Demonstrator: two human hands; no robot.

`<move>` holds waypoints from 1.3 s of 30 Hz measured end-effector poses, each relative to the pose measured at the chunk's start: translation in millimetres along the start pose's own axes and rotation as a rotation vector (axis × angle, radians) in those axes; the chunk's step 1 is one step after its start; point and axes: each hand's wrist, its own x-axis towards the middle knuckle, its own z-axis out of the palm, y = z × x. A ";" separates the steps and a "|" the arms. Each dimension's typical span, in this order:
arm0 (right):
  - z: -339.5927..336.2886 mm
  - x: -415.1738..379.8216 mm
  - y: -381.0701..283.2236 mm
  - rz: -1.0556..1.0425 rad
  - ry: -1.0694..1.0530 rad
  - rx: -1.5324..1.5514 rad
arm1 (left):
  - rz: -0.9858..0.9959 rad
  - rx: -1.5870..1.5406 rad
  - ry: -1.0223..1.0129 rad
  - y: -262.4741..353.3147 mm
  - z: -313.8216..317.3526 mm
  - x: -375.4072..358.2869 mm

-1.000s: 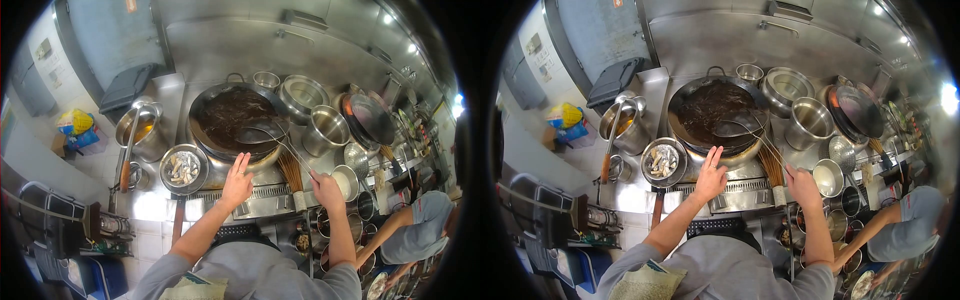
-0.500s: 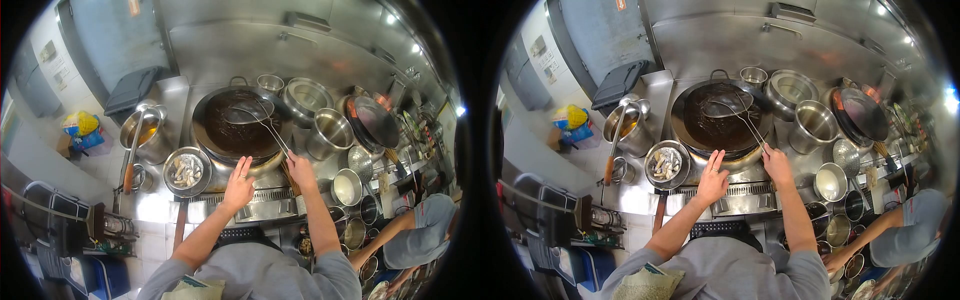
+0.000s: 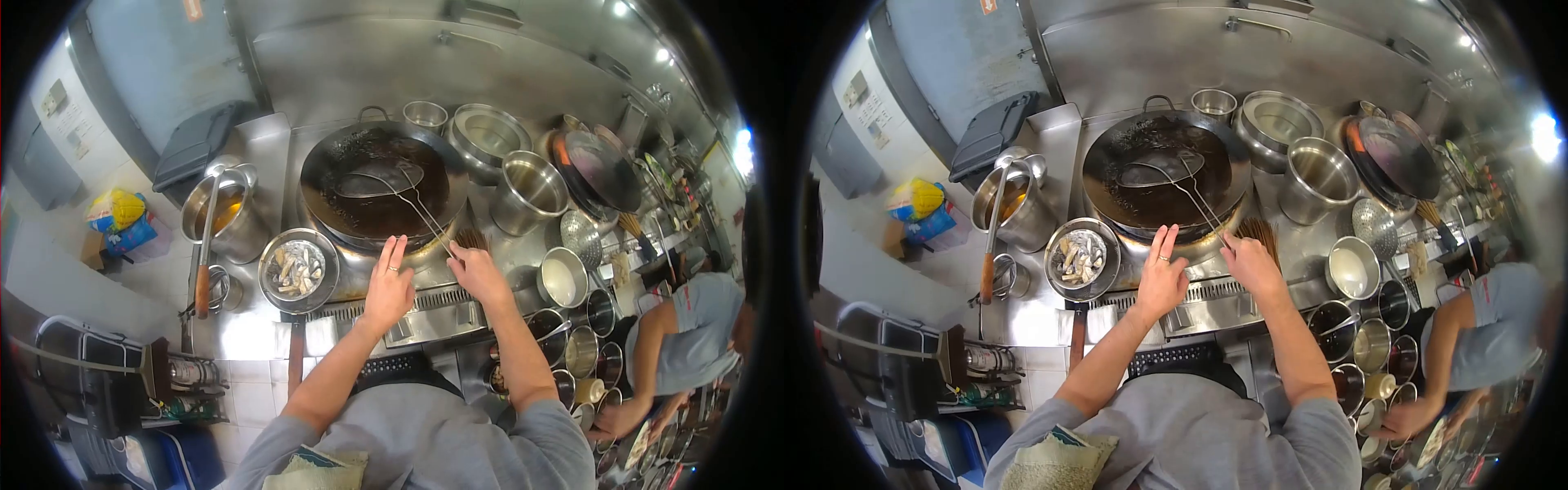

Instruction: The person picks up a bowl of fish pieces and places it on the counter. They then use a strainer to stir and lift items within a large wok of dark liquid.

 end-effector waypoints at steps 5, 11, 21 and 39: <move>-17.9 -39.1 -34.9 0.020 -0.087 -0.034 | 0.015 -0.048 -0.003 -1.4 -5.6 2.5; -35.7 -82.1 -64.4 0.016 -0.023 -0.071 | 0.035 -0.071 -0.015 -6.4 -9.2 3.1; -96.9 -121.4 -80.3 0.077 -0.015 -0.328 | 0.037 -0.091 -0.074 -8.6 -11.4 3.6; -73.4 -10.2 30.6 -0.106 0.038 -0.379 | -0.026 0.067 -0.022 -1.0 3.0 1.0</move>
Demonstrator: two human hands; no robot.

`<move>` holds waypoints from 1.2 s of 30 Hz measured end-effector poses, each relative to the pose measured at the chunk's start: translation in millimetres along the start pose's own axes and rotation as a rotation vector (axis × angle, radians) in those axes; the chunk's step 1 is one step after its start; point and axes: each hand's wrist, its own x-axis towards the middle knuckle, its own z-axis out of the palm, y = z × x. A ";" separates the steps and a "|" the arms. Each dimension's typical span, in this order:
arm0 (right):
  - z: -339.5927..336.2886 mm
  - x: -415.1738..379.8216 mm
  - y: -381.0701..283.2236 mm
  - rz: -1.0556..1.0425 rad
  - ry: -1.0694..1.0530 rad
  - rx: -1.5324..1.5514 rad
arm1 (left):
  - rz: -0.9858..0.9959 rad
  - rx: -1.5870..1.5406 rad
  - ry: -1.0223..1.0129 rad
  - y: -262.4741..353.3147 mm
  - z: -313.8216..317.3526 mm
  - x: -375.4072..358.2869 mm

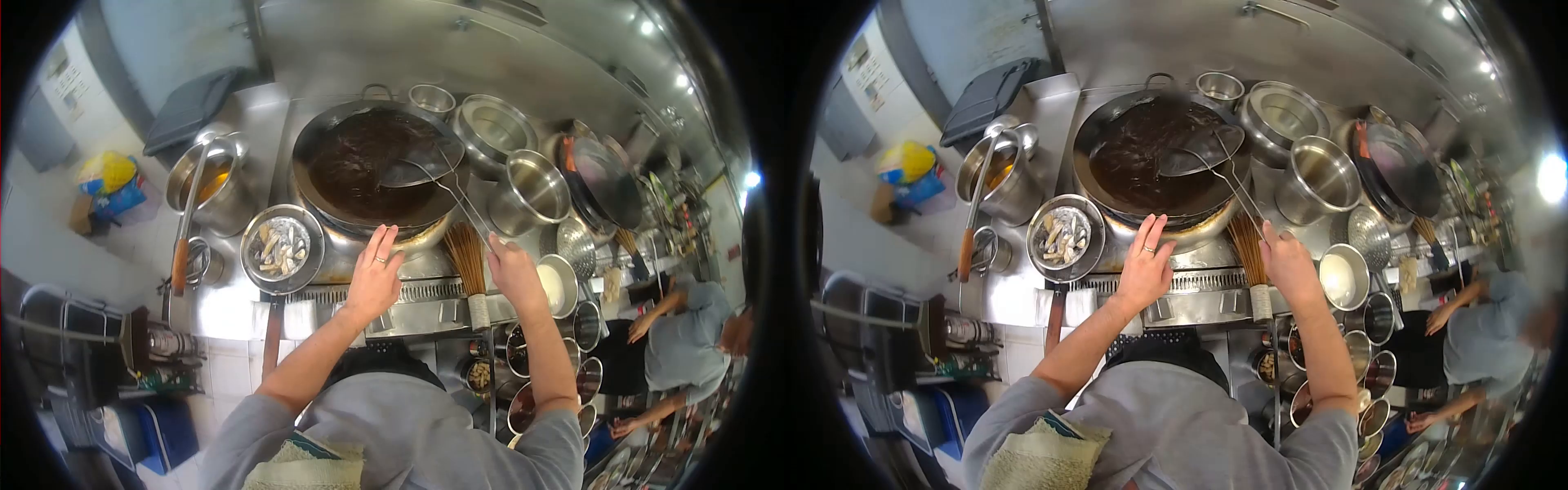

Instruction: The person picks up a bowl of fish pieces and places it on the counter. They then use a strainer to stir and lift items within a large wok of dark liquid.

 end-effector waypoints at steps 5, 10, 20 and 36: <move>47.1 29.2 25.9 -0.019 0.019 0.162 | -0.059 0.033 0.029 9.4 6.7 1.1; 79.4 57.1 12.5 -0.030 0.102 0.270 | -0.118 0.077 0.027 16.8 10.2 1.7; 78.5 54.0 -41.4 0.043 0.074 0.522 | -0.108 0.069 -0.055 14.2 -0.7 2.3; -66.9 -37.2 -49.5 0.063 -0.155 0.322 | 0.049 0.020 -0.121 -7.6 -5.3 -2.2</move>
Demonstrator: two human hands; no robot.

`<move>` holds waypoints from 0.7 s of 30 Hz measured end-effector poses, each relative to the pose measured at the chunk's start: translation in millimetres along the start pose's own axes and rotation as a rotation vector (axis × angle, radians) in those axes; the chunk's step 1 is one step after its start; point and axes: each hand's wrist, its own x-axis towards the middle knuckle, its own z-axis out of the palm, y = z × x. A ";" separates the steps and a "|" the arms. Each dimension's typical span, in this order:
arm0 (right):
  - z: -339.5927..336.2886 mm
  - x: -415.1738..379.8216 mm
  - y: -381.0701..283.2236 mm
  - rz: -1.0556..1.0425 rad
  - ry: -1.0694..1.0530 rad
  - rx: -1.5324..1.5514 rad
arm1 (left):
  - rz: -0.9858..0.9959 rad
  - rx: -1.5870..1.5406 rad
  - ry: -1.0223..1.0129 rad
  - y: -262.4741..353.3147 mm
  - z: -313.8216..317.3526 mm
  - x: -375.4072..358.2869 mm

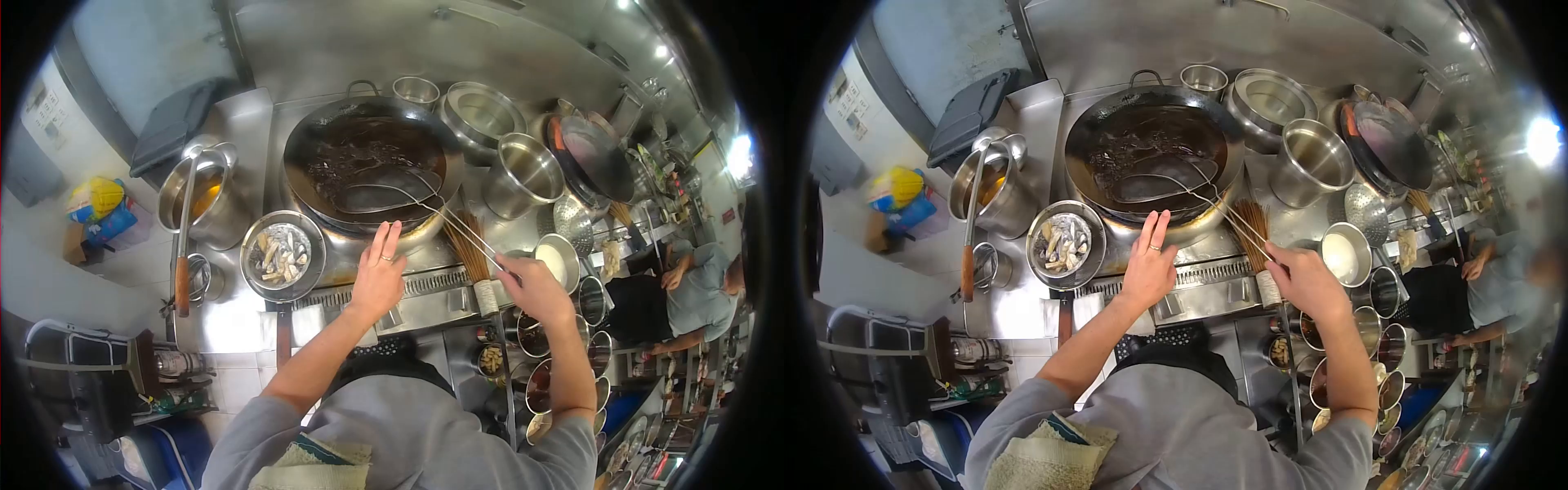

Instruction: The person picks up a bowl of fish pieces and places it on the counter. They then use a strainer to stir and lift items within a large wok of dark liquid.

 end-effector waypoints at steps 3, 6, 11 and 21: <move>-26.1 -6.7 -5.9 -0.044 -0.003 -0.094 | -0.022 0.020 -0.054 5.2 -8.0 1.0; -58.4 -9.9 -21.4 0.035 -0.070 -0.184 | -0.047 0.041 -0.091 8.9 -10.5 3.1; -75.1 -9.9 -7.9 0.017 -0.030 -0.321 | -0.048 0.098 -0.083 8.5 -3.7 2.2; -26.0 30.9 37.1 0.027 0.021 -0.436 | -0.067 0.149 -0.054 7.4 6.9 0.7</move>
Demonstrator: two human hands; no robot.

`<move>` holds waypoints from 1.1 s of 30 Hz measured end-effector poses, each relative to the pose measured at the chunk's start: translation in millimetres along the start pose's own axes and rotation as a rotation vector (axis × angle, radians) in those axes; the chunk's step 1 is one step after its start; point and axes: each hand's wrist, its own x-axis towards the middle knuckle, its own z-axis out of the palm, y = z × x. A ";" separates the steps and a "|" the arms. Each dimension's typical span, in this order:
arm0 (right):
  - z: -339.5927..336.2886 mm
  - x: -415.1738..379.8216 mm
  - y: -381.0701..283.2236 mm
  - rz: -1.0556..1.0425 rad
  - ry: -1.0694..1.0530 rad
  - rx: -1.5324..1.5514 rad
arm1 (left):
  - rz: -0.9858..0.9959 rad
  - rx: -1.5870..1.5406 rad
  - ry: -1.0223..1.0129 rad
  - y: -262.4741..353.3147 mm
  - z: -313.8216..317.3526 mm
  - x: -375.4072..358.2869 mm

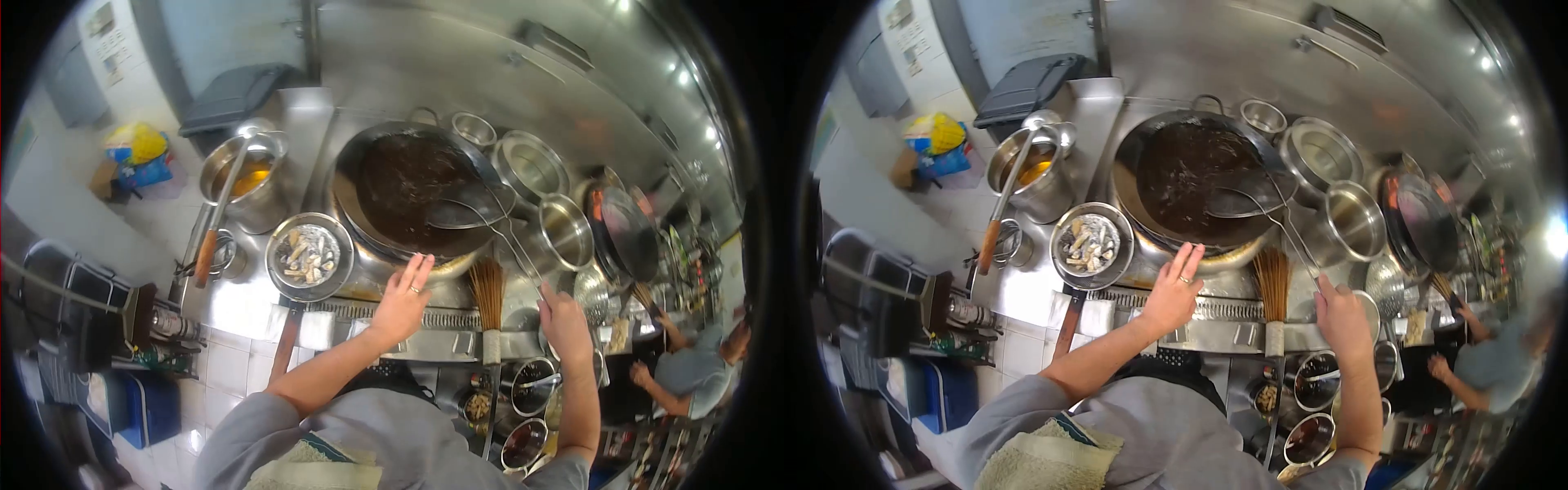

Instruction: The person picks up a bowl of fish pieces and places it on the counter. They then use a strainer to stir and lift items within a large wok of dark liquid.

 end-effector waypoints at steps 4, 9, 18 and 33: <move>47.3 28.7 8.4 -0.059 0.095 0.064 | -0.015 0.023 -0.002 2.7 0.4 -2.0; 79.8 62.8 1.6 -0.082 0.163 0.139 | -0.028 0.011 0.024 7.0 -2.2 -0.7; 113.9 91.4 -39.0 0.011 0.260 0.419 | -0.025 -0.056 0.042 8.8 -9.9 -0.5; 94.2 15.7 -52.8 -0.058 0.119 0.381 | -0.001 -0.129 -0.017 2.0 -10.1 -0.8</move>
